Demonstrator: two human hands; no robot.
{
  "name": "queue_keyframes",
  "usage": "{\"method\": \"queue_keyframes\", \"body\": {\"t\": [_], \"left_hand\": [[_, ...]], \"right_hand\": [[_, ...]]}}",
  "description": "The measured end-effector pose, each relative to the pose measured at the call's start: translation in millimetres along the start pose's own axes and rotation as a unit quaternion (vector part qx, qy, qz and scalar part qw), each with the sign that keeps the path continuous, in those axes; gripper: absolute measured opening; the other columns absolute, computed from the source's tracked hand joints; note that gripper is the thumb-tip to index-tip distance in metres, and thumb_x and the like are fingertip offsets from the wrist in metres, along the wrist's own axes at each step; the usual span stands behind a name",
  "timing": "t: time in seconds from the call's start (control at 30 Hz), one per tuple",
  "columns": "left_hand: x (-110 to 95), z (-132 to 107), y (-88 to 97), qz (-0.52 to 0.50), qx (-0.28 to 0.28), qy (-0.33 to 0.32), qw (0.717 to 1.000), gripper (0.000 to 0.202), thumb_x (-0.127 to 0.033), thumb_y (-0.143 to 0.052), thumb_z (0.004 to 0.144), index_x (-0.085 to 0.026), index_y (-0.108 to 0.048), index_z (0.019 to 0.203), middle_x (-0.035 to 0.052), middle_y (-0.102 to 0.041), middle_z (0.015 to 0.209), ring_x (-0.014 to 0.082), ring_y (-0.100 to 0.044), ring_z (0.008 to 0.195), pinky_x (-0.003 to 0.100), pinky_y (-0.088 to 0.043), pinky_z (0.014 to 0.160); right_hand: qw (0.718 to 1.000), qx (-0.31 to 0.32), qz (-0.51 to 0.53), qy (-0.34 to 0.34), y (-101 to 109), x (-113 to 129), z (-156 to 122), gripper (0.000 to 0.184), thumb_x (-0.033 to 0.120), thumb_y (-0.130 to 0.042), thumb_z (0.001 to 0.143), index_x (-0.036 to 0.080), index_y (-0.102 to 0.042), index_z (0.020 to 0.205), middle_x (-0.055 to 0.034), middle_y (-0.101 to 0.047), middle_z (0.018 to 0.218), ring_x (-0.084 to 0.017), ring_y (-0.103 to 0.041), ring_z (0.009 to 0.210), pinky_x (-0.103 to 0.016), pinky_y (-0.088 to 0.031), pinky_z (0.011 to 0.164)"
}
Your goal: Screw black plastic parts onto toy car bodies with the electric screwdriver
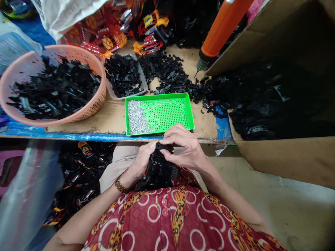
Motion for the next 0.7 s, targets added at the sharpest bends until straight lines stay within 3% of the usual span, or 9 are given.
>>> {"method": "queue_keyframes", "body": {"t": [0.13,0.2,0.3,0.4,0.53,0.7], "left_hand": [[-6.6,-1.0,-1.0,-0.028,0.020,-0.002,0.999,0.037,-0.040,-0.048,0.098,-0.019,-0.079,0.099,0.0051,-0.076,0.097,0.0262,-0.063,0.108,0.036,-0.045,0.107],[-9.3,0.6,-2.5,-0.009,0.042,-0.015,0.999,0.038,-0.040,-0.048,0.098,-0.018,-0.079,0.100,0.0061,-0.077,0.099,0.0269,-0.063,0.110,0.037,-0.043,0.109],[-11.5,2.4,-5.3,0.023,0.066,-0.032,0.997,0.040,-0.044,-0.050,0.097,-0.016,-0.077,0.099,0.0074,-0.076,0.098,0.0264,-0.064,0.098,0.037,-0.047,0.099],[-12.4,1.9,-5.9,0.040,0.062,-0.036,0.997,0.042,-0.048,-0.049,0.096,-0.016,-0.075,0.093,0.0061,-0.072,0.089,0.0242,-0.060,0.087,0.035,-0.048,0.087],[-18.8,-1.9,-6.6,0.062,0.058,-0.033,0.996,0.040,-0.048,-0.048,0.096,-0.018,-0.069,0.081,0.0038,-0.063,0.078,0.0220,-0.053,0.080,0.033,-0.046,0.082],[-35.9,-8.3,-6.4,0.097,0.048,-0.013,0.994,0.031,-0.038,-0.050,0.093,-0.022,-0.062,0.069,0.0020,-0.058,0.073,0.0208,-0.050,0.077,0.030,-0.046,0.075]], "right_hand": [[0.996,0.020,-0.081,0.020,-0.3,7.9,-0.7,0.009,0.014,-0.064,0.090,0.019,-0.068,0.094,-0.0046,-0.072,0.085,-0.021,-0.063,0.086,-0.039,-0.048,0.077],[0.995,0.043,-0.087,0.035,0.6,7.4,0.3,0.006,0.016,-0.063,0.091,0.019,-0.068,0.093,-0.0036,-0.071,0.081,-0.020,-0.061,0.082,-0.037,-0.046,0.075],[0.996,0.051,-0.064,0.044,3.7,2.2,3.2,0.004,0.020,-0.069,0.085,0.019,-0.068,0.088,0.0000,-0.067,0.074,-0.017,-0.058,0.072,-0.035,-0.042,0.071],[0.998,0.034,-0.053,0.008,3.0,-2.5,3.8,0.008,0.019,-0.071,0.077,0.019,-0.067,0.084,0.0018,-0.064,0.070,-0.017,-0.055,0.070,-0.035,-0.041,0.071],[0.996,0.011,-0.075,-0.040,-3.0,0.4,-1.7,0.006,0.020,-0.068,0.077,0.020,-0.063,0.080,0.0006,-0.064,0.072,-0.018,-0.054,0.072,-0.034,-0.040,0.070],[0.994,0.048,-0.096,-0.030,-6.7,9.6,-5.1,0.006,0.017,-0.063,0.080,0.019,-0.057,0.080,-0.0012,-0.060,0.075,-0.018,-0.050,0.075,-0.034,-0.038,0.070]]}}
Point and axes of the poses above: each hand's wrist, its own z-axis towards the middle knuckle, its own y-axis out of the back of the hand, x = y × z, the point moved 6 cm from there along z, towards the middle knuckle
